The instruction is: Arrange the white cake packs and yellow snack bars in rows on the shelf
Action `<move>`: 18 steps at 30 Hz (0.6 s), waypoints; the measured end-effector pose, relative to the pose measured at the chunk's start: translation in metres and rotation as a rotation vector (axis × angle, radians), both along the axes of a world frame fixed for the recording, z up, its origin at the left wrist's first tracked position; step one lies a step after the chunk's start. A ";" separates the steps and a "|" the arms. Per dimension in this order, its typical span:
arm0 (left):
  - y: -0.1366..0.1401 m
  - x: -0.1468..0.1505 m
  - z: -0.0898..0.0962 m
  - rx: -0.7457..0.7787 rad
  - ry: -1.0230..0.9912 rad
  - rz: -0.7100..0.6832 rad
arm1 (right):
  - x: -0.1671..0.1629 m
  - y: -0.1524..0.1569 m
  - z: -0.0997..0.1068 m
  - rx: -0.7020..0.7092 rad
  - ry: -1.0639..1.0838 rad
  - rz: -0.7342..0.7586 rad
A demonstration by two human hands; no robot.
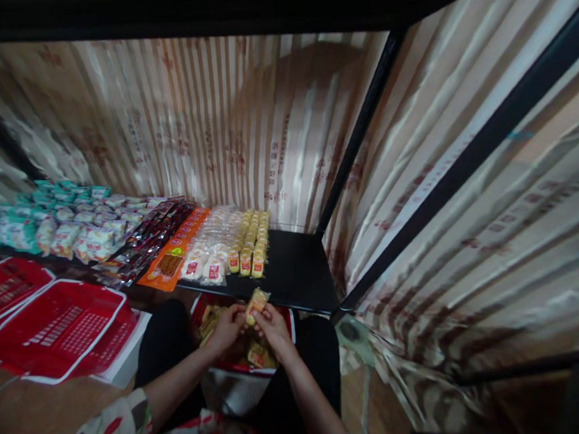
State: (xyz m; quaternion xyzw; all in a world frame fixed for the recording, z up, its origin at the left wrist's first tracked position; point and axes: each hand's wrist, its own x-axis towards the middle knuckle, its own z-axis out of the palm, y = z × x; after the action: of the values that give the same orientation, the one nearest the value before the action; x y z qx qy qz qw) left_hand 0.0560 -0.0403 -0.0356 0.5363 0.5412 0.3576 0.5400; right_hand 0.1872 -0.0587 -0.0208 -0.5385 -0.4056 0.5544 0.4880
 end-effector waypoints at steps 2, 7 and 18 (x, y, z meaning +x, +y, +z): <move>-0.001 0.007 0.004 -0.013 -0.010 -0.007 | 0.004 -0.002 0.000 0.015 -0.023 -0.022; -0.003 0.016 0.011 -0.052 -0.013 0.009 | 0.012 -0.002 0.002 0.091 -0.073 -0.038; 0.019 0.021 0.032 0.212 0.281 0.035 | 0.015 0.031 0.002 0.120 -0.186 -0.139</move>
State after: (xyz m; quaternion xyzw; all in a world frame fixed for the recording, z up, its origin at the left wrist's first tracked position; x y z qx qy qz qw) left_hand 0.0772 -0.0213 -0.0041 0.6253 0.5800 0.3435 0.3931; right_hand 0.2020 -0.0279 -0.0186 -0.5843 -0.4433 0.4414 0.5170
